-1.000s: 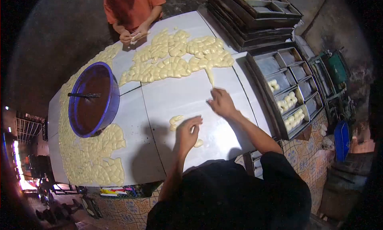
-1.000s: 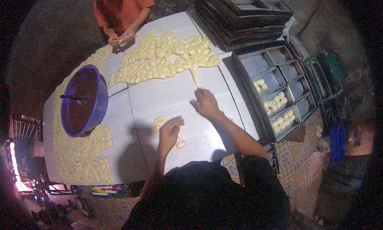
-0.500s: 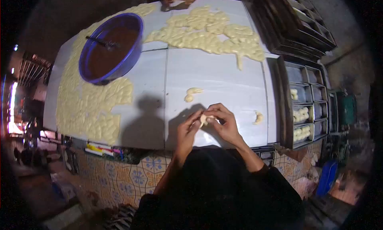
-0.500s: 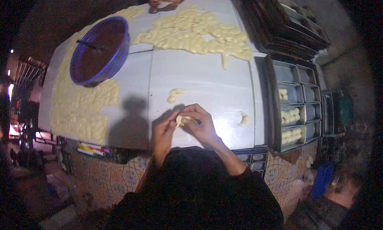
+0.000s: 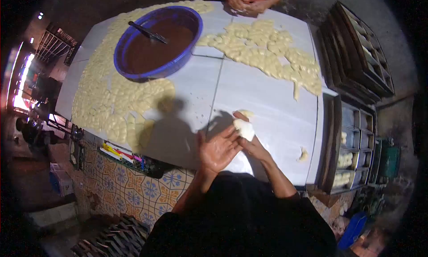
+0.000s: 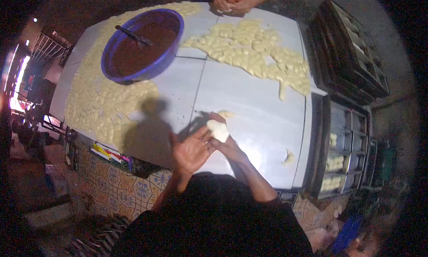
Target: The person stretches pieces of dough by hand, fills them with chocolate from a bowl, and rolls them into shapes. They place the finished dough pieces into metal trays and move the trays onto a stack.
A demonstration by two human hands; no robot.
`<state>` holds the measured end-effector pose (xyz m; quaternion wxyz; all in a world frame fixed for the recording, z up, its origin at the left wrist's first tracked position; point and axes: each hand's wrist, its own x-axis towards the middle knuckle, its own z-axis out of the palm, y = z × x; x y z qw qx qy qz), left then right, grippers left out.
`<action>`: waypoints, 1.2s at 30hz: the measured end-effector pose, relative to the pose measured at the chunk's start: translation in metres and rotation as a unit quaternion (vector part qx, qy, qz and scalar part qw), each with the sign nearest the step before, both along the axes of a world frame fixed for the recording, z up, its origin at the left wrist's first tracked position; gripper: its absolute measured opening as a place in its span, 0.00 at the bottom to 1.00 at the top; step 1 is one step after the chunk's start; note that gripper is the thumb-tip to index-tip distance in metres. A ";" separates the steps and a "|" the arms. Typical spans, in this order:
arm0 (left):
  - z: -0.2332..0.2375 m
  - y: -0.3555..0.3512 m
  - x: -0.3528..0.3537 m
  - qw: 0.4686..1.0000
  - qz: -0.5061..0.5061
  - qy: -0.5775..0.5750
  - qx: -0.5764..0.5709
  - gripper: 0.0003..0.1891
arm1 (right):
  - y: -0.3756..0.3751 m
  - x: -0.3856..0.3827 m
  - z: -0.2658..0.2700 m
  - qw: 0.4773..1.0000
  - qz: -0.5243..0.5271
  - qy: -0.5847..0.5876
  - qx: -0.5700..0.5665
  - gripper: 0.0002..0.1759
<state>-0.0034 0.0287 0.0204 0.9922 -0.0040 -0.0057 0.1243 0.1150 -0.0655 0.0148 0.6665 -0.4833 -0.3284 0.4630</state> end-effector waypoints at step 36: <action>0.002 -0.002 0.011 0.761 0.039 0.333 0.555 0.13 | -0.029 -0.010 -0.013 0.942 -0.282 -0.181 -0.017 0.10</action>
